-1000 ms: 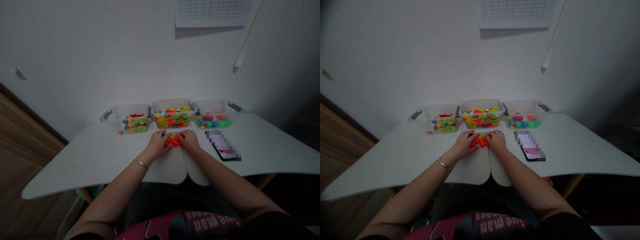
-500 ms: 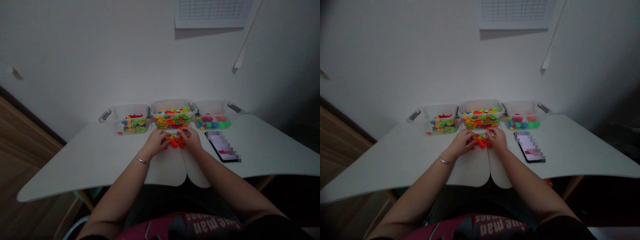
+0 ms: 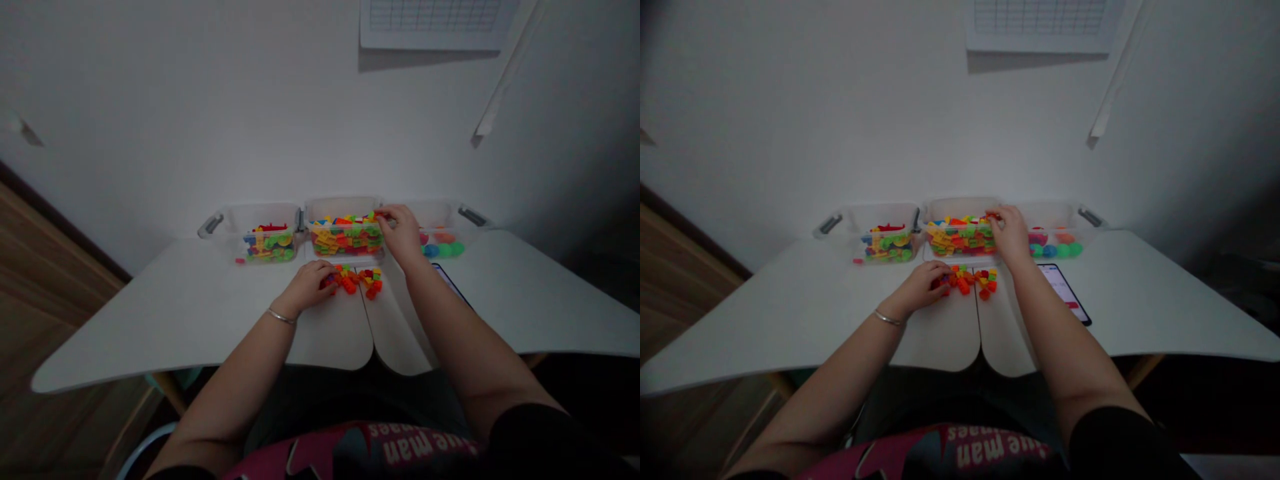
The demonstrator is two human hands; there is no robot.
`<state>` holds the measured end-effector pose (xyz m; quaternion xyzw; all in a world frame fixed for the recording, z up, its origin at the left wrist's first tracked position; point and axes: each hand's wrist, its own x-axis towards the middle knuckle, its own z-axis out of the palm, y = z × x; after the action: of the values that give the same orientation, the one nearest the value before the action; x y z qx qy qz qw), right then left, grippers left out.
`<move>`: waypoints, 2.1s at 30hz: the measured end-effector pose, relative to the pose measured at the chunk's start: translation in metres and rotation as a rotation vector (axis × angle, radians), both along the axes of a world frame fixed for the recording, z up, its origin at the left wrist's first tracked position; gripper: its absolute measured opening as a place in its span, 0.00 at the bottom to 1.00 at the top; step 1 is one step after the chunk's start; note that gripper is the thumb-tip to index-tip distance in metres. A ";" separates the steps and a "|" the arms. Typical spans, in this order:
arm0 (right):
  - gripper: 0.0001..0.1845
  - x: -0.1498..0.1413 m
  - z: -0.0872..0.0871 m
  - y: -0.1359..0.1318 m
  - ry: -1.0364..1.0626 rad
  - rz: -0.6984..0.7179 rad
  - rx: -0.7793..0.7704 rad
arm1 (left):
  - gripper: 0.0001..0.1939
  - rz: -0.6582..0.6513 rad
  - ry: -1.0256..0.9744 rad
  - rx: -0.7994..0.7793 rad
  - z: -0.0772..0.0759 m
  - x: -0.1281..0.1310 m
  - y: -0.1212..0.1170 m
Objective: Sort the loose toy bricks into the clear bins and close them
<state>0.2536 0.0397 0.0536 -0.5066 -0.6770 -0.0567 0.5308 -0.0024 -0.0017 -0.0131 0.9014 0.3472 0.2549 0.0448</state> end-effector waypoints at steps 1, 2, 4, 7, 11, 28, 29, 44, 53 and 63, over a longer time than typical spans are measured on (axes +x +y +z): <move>0.12 -0.002 0.001 0.002 -0.046 -0.035 -0.044 | 0.15 0.001 0.006 0.001 0.000 0.000 0.000; 0.13 -0.004 0.001 0.003 -0.100 -0.077 -0.091 | 0.15 0.002 0.009 0.002 0.000 0.000 0.000; 0.16 -0.010 0.000 0.001 -0.219 -0.161 -0.166 | 0.15 0.003 0.015 0.002 -0.001 0.001 0.001; 0.22 -0.019 -0.004 -0.007 -0.374 -0.230 -0.183 | 0.15 0.020 0.023 0.000 -0.003 0.001 0.002; 0.22 -0.022 -0.010 -0.009 -0.412 -0.245 -0.150 | 0.16 0.039 0.038 0.000 -0.006 0.001 0.003; 0.07 -0.041 -0.055 -0.069 -0.494 0.138 -0.148 | 0.15 0.082 0.105 0.002 0.000 0.006 -0.005; 0.08 -0.041 -0.059 -0.071 -0.530 0.129 -0.176 | 0.15 0.086 0.106 0.002 0.000 0.006 -0.005; 0.09 -0.036 -0.079 -0.070 -0.492 0.208 -0.273 | 0.13 0.067 0.087 -0.026 -0.003 0.005 -0.004; 0.06 -0.031 -0.089 -0.060 -0.194 0.225 -0.208 | 0.12 0.045 0.078 -0.026 0.000 0.004 -0.007; 0.17 -0.025 -0.077 -0.053 0.280 0.197 -0.140 | 0.13 0.045 0.079 -0.041 0.000 0.003 -0.007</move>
<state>0.2284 -0.0132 -0.0238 -0.4762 -0.6452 0.1139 0.5865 0.0007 -0.0082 -0.0130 0.9016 0.3739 0.2130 0.0436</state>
